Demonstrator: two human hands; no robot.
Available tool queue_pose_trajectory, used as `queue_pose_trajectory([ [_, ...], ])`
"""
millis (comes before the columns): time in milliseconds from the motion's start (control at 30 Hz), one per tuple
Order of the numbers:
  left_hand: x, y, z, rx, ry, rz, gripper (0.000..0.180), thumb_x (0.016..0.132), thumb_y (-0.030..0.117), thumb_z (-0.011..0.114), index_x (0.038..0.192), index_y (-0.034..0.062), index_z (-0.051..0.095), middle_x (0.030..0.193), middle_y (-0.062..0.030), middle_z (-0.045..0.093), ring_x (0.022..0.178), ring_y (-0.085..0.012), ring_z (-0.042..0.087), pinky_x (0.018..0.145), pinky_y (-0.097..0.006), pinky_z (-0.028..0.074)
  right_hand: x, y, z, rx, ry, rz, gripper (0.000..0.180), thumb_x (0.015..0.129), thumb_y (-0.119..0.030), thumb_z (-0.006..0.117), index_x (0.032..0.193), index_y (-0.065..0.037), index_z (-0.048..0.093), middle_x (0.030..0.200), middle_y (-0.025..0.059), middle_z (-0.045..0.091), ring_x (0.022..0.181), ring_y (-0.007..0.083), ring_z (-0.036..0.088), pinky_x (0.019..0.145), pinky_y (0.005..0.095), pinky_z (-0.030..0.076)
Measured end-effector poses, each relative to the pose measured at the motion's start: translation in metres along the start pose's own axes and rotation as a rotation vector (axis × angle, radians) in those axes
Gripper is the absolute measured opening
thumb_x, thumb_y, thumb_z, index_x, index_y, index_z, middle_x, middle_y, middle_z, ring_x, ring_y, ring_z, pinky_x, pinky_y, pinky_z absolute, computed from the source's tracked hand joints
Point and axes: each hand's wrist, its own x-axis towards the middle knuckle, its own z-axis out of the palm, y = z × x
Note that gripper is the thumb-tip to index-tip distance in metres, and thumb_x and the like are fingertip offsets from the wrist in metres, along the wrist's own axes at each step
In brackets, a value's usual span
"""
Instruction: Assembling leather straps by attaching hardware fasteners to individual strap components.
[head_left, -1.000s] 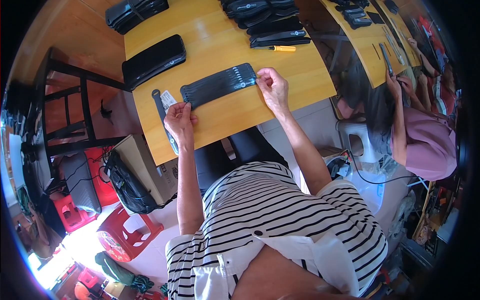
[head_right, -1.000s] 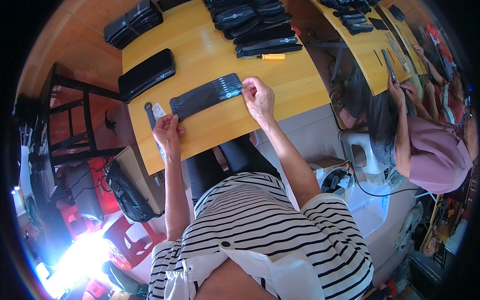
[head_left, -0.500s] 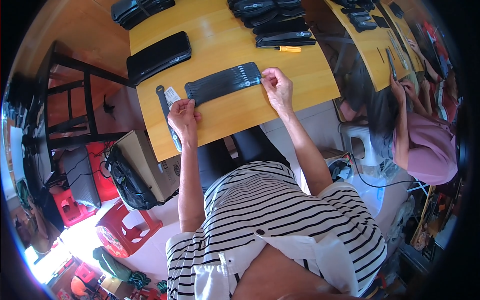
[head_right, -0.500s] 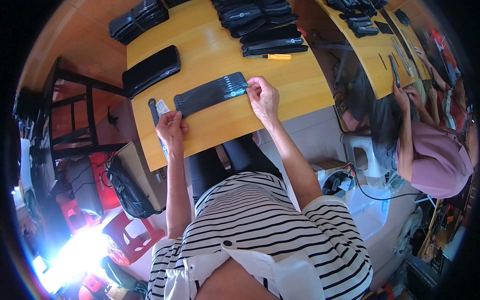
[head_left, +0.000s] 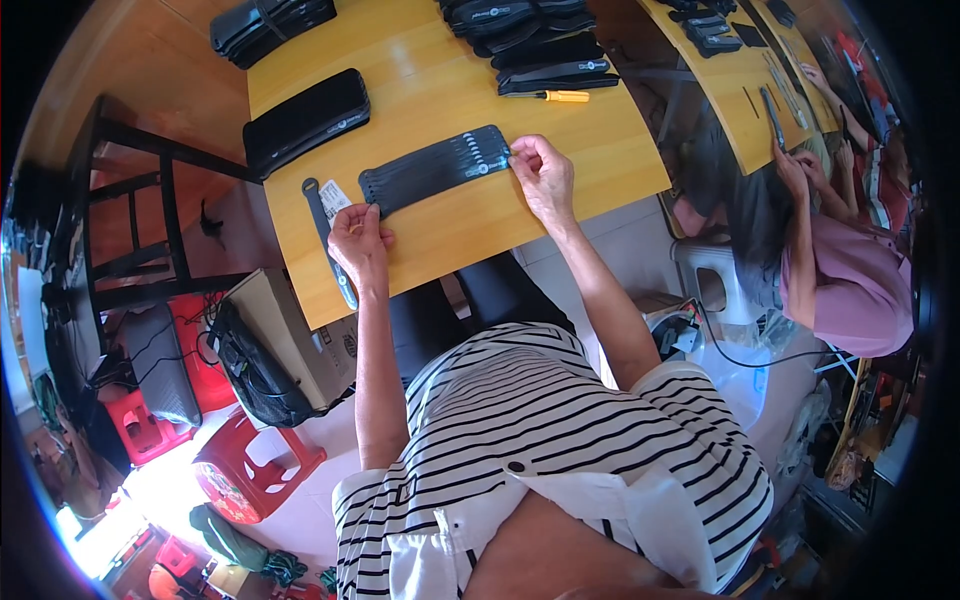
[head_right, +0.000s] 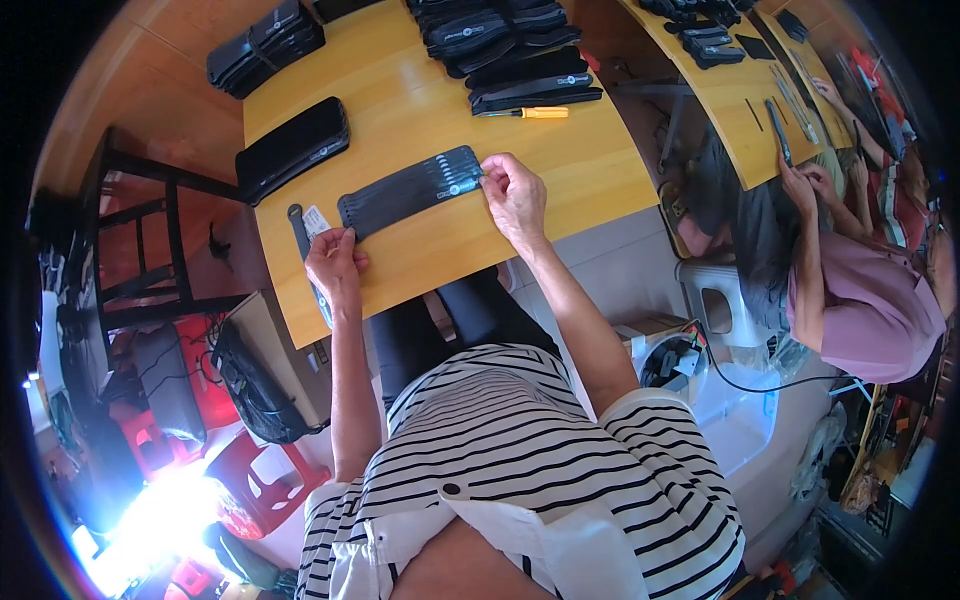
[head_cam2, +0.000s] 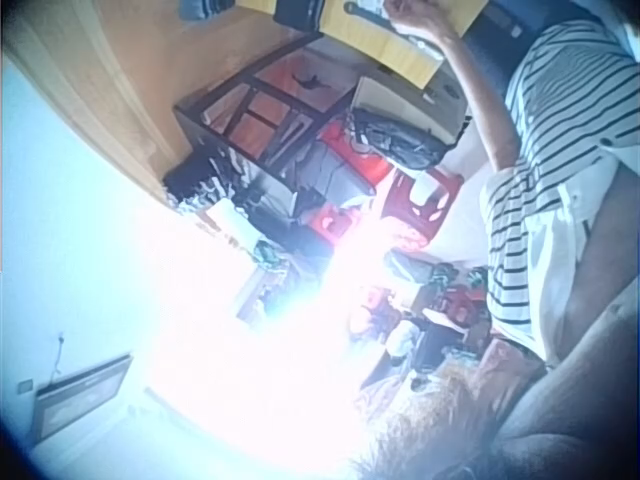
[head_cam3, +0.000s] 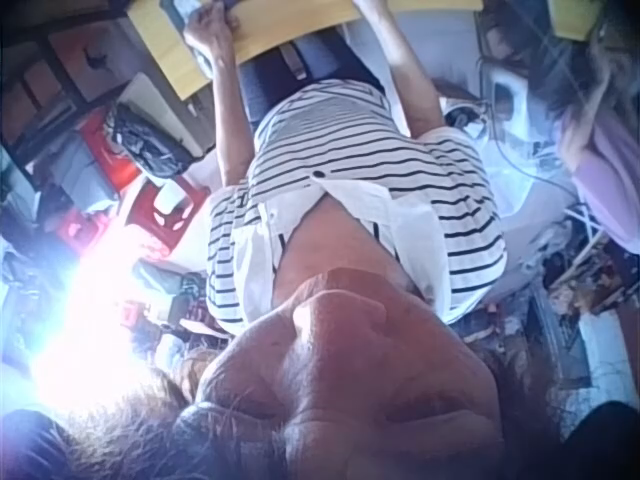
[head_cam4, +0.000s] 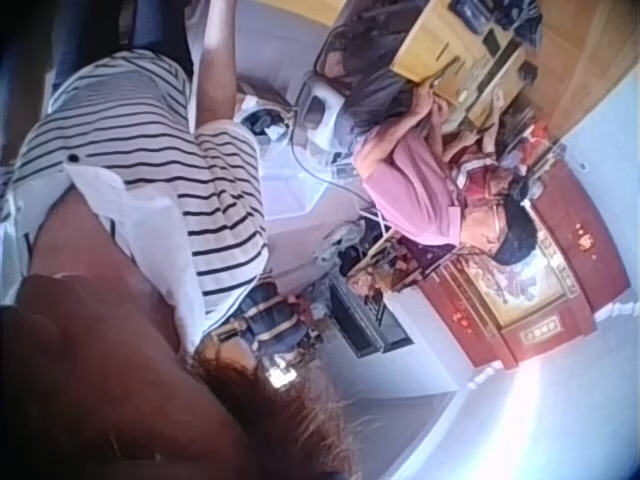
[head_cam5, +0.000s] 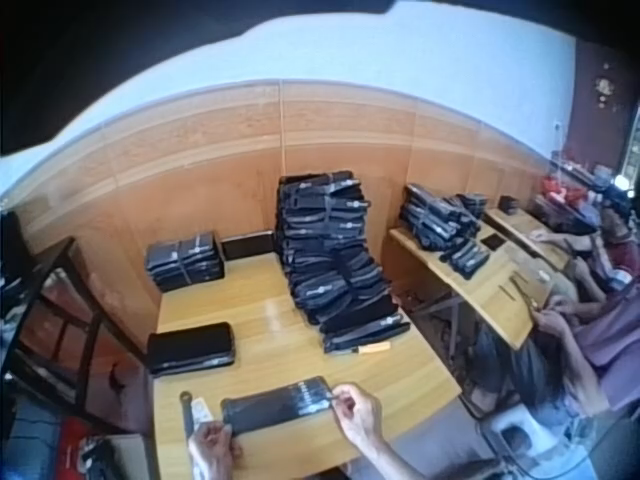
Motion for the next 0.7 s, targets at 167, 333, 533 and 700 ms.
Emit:
queue_pose_trajectory([
  [167,0.0007,-0.0018,0.0003,0.012,-0.001,0.015,0.010,0.080,0.005,0.062,0.080,-0.0032,0.057,0.064,-0.0051,0.058,0.044,-0.0090,0.053,0.039,-0.021,0.043,-0.0001,0.0006,0.0001,0.004,0.005,-0.001,0.018,0.072,0.004,0.065,0.087,-0.003,0.059,0.068,0.0022,0.059,0.056,0.0081,0.052,0.053,0.0215,0.043],
  [333,0.0000,-0.0012,0.0010,0.003,-0.004,0.038,0.008,0.081,0.004,0.061,0.079,-0.0032,0.057,0.065,-0.0046,0.057,0.043,-0.0086,0.052,0.039,-0.021,0.042,0.0000,0.0009,0.0004,-0.021,-0.001,-0.017,0.018,0.071,0.004,0.065,0.087,-0.003,0.059,0.068,0.0024,0.060,0.056,0.0085,0.053,0.054,0.0217,0.044],
  [533,-0.0020,0.0025,0.0012,0.002,0.000,0.038,0.008,0.081,0.003,0.061,0.080,-0.0030,0.056,0.064,-0.0042,0.056,0.042,-0.0085,0.052,0.038,-0.021,0.042,-0.0006,0.0002,0.0009,-0.050,0.003,-0.024,0.019,0.071,0.005,0.065,0.086,-0.003,0.058,0.069,0.0027,0.060,0.056,0.0088,0.053,0.054,0.0215,0.044],
  [700,-0.0025,0.0036,0.0016,0.013,0.011,0.039,0.008,0.081,0.003,0.061,0.079,-0.0030,0.056,0.064,-0.0044,0.056,0.042,-0.0085,0.052,0.037,-0.021,0.041,-0.0005,0.0014,0.0028,-0.054,0.014,-0.056,0.019,0.071,0.007,0.064,0.086,-0.003,0.058,0.069,0.0026,0.060,0.056,0.0088,0.053,0.053,0.0218,0.043],
])
